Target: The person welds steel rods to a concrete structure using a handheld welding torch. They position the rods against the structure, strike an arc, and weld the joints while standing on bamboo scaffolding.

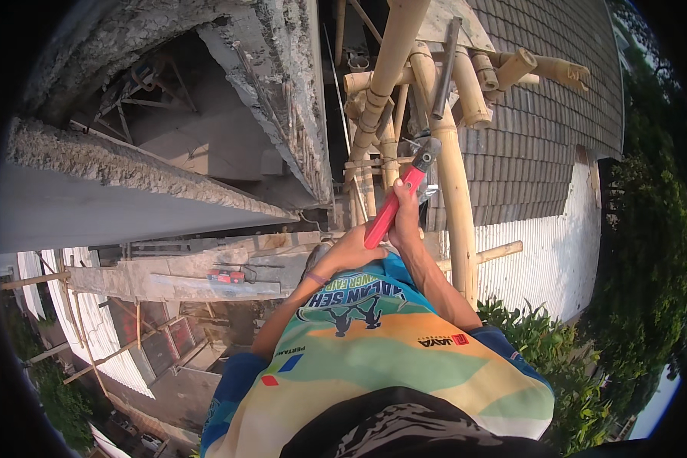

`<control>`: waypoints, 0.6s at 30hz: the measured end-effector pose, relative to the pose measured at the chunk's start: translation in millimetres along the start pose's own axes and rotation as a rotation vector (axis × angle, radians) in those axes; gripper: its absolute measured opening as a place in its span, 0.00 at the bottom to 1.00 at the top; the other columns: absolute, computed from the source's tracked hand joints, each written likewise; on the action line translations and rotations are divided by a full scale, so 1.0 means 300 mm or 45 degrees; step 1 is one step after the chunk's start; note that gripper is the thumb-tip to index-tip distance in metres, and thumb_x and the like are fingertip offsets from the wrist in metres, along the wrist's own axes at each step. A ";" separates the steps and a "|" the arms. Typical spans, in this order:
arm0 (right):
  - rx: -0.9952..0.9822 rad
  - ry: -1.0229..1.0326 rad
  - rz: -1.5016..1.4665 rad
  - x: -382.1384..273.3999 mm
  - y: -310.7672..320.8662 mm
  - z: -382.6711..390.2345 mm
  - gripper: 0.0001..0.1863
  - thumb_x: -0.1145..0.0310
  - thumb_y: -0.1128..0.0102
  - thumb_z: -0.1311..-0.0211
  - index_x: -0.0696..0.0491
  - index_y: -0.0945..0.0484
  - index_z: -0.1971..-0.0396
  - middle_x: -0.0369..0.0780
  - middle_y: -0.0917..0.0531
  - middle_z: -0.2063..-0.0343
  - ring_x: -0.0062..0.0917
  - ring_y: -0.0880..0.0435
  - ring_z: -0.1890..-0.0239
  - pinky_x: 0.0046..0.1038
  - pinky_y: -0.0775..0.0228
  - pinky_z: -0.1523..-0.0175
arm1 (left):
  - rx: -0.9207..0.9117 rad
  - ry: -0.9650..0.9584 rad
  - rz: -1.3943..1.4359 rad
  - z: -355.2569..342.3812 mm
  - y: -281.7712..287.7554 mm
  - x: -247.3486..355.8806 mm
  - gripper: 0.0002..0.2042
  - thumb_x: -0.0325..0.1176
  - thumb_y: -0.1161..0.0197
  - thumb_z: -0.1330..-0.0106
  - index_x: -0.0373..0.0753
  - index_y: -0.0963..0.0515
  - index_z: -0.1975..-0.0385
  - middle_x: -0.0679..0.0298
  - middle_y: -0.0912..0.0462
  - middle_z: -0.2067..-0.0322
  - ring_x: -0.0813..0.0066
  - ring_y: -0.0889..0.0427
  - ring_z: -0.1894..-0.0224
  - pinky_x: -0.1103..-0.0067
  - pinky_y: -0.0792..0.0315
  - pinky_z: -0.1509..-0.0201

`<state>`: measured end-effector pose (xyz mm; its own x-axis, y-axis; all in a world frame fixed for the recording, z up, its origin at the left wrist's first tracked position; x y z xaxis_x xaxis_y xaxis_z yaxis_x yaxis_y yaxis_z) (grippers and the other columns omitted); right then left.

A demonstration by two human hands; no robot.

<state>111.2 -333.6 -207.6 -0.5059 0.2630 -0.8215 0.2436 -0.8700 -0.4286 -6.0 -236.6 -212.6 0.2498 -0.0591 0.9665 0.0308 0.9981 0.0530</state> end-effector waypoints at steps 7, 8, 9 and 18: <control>-0.848 -0.053 1.154 -0.400 0.162 -0.270 0.40 0.58 0.25 0.45 0.61 0.30 0.35 0.51 0.24 0.39 0.37 0.27 0.35 0.38 0.31 0.35 | 0.485 0.177 0.002 0.120 0.043 -0.020 0.15 0.36 0.30 0.40 0.34 0.22 0.60 0.63 0.20 0.71 0.72 0.20 0.70 0.74 0.26 0.66; -0.599 0.026 0.930 -0.449 0.190 -0.365 0.37 0.59 0.29 0.41 0.63 0.30 0.36 0.51 0.23 0.40 0.38 0.25 0.37 0.37 0.30 0.37 | 0.536 0.233 -0.013 0.145 0.036 -0.032 0.15 0.37 0.30 0.42 0.34 0.22 0.62 0.59 0.19 0.70 0.66 0.18 0.67 0.71 0.26 0.62; -0.360 0.160 0.890 -0.492 0.215 -0.484 0.36 0.58 0.31 0.38 0.65 0.31 0.36 0.51 0.23 0.40 0.38 0.23 0.39 0.37 0.30 0.38 | 0.570 0.296 -0.023 0.172 0.019 -0.047 0.15 0.39 0.29 0.43 0.33 0.21 0.64 0.55 0.18 0.70 0.61 0.17 0.64 0.68 0.25 0.58; 0.232 0.395 1.781 -0.463 0.298 -1.370 0.42 0.47 0.28 0.53 0.72 0.23 0.50 0.55 0.16 0.55 0.43 0.16 0.50 0.36 0.28 0.46 | 0.871 0.456 -0.182 0.359 -0.162 -0.214 0.18 0.39 0.30 0.47 0.33 0.20 0.62 0.45 0.17 0.66 0.47 0.18 0.60 0.63 0.26 0.54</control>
<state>543.3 -276.5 -286.4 0.2568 -0.7753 -0.5770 0.2610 -0.5192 0.8138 -127.8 -279.7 -250.2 0.5886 -0.0735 0.8051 -0.4877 0.7619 0.4261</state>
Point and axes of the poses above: each hand's wrist, its own z-axis away from the middle knuckle, its own y-axis out of the back of the hand, x = y × z, the point moved 1 cm from there along -z, towards the middle knuckle
